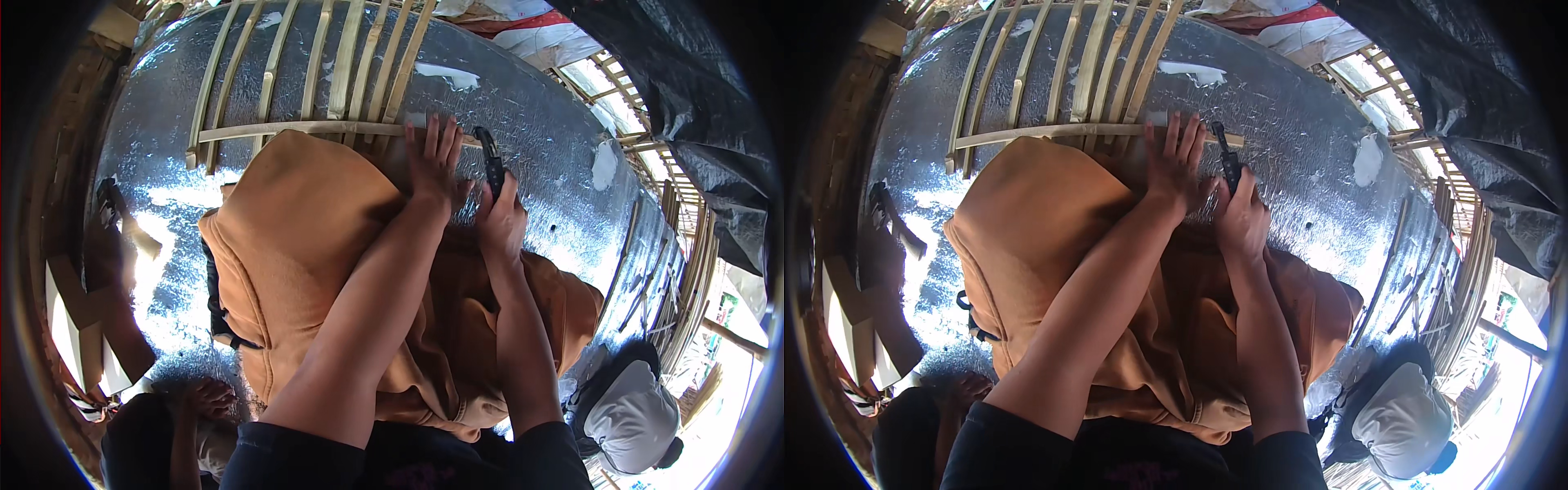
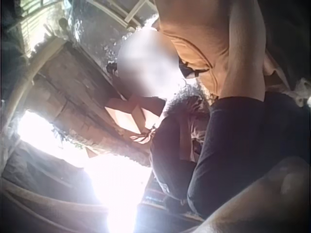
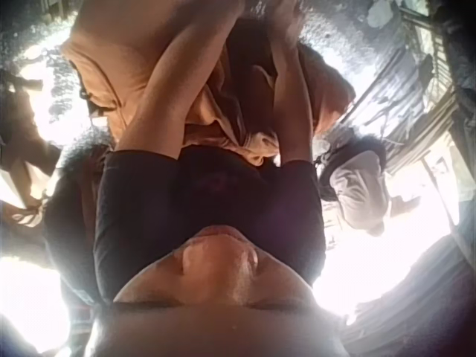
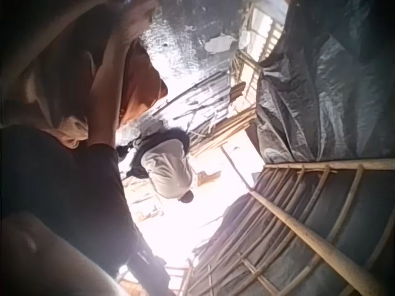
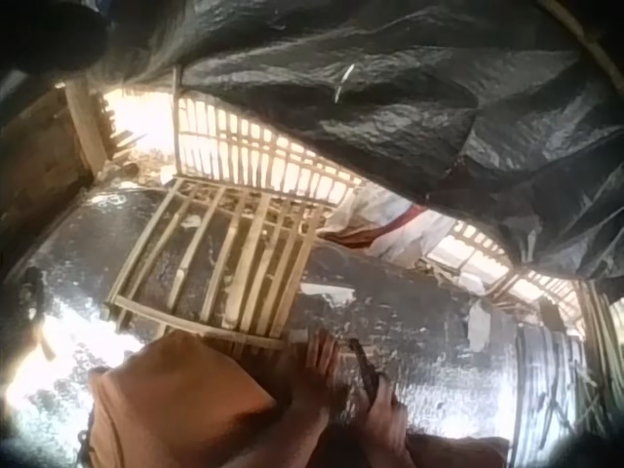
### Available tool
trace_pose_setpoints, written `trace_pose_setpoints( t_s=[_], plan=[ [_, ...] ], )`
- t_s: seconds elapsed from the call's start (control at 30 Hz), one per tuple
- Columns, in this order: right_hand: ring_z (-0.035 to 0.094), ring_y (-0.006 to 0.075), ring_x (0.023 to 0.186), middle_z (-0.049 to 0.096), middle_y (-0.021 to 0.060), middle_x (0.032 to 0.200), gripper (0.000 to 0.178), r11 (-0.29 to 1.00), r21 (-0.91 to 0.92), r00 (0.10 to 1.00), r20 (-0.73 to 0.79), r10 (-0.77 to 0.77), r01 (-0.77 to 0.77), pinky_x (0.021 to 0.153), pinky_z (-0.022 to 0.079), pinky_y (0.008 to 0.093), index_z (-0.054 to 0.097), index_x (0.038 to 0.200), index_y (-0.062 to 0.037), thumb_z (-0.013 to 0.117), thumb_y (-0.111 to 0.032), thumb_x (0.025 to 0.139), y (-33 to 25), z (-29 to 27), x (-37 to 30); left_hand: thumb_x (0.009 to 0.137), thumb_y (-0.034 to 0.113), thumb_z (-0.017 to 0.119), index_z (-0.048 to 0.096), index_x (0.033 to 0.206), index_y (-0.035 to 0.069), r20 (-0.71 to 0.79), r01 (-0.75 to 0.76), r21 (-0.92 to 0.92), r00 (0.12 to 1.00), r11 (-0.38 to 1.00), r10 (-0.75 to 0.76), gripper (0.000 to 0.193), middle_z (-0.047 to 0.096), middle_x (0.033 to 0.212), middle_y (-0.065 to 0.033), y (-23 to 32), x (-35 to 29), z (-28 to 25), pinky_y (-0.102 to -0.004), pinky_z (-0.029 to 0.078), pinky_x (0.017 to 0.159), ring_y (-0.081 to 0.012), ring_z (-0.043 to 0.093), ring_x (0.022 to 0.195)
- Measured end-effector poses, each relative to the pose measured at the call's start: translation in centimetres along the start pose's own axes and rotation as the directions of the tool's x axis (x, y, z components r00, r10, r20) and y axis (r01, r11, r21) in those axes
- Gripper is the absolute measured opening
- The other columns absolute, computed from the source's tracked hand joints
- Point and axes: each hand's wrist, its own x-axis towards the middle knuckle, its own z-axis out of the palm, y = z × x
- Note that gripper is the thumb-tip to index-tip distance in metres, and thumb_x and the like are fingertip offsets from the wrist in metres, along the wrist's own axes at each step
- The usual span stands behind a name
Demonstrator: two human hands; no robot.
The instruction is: The person attaches strips of bamboo to a framework by hand using a small hammer to drive in fasteners, then breaks off excess lengths of bamboo.
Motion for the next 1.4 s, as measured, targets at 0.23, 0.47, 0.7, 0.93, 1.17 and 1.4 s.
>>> trace_pose_setpoints(
  t_s=[0.23,0.47,0.7,0.93,1.17,1.4],
  plan=[
    [0.065,0.0527,0.069,0.064,0.0320,0.073,0.033,0.996,0.070,0.997,0.060,0.045,-0.049,0.050,0.050,0.0570,0.041,0.127,0.0034,0.054,-0.018,0.104,0.0,0.0,0.2,0.098,0.064,0.039,0.013,0.165,0.012,0.027,0.000,0.004,1.000,1.000,0.000,0.089,0.003,0.173,-0.0037,-0.1,0.1,-0.3,-0.0681,-0.005,0.122,-0.0306,-0.002,0.159],
    [0.064,0.0534,0.071,0.063,0.0332,0.075,0.028,0.990,0.062,0.986,0.115,0.119,-0.127,0.050,0.048,0.0568,0.042,0.124,0.0023,0.052,-0.015,0.105,0.2,0.2,0.3,0.098,0.065,0.039,0.013,0.165,0.013,0.012,0.006,0.031,1.000,0.999,-0.007,0.088,0.003,0.173,-0.0026,0.1,0.3,-0.4,-0.0688,-0.004,0.121,-0.0302,-0.001,0.159],
    [0.064,0.0541,0.069,0.063,0.0330,0.076,0.026,0.983,0.183,1.000,0.020,-0.004,0.000,0.049,0.046,0.0578,0.044,0.123,0.0019,0.054,-0.012,0.103,0.8,0.7,0.1,0.099,0.065,0.037,0.013,0.165,0.013,0.024,0.009,0.035,1.000,0.999,-0.009,0.088,0.002,0.173,-0.0025,0.2,0.3,-0.2,-0.0699,-0.004,0.121,-0.0304,-0.001,0.159],
    [0.065,0.0512,0.067,0.063,0.0310,0.074,0.022,0.983,0.147,0.991,0.100,0.093,-0.108,0.048,0.046,0.0537,0.045,0.120,0.0027,0.052,-0.011,0.104,0.3,0.4,0.3,0.099,0.065,0.038,0.012,0.165,0.013,0.020,0.003,0.047,1.000,0.999,-0.004,0.089,0.004,0.173,-0.0027,0.1,0.2,-0.1,-0.0690,-0.004,0.121,-0.0301,-0.001,0.159],
    [0.065,0.0521,0.068,0.064,0.0313,0.074,0.025,0.994,0.082,0.996,0.066,0.066,-0.072,0.051,0.050,0.0546,0.045,0.121,0.0030,0.053,-0.014,0.105,0.9,0.8,0.3,0.097,0.069,0.037,0.007,0.166,0.016,0.060,0.010,0.087,0.998,0.996,-0.015,0.091,-0.002,0.174,-0.0018,0.4,0.5,-0.4,-0.0717,-0.002,0.120,-0.0320,-0.003,0.159],
    [0.066,0.0520,0.070,0.064,0.0315,0.075,0.028,0.998,0.028,0.996,0.078,0.054,-0.056,0.050,0.050,0.0562,0.043,0.124,0.0031,0.053,-0.015,0.105,0.4,0.7,0.4,0.098,0.066,0.038,0.011,0.165,0.013,0.016,0.021,0.058,1.000,0.998,-0.022,0.090,0.003,0.173,-0.0024,0.3,0.1,-0.2,-0.0709,-0.002,0.121,-0.0316,-0.001,0.159]
  ],
)
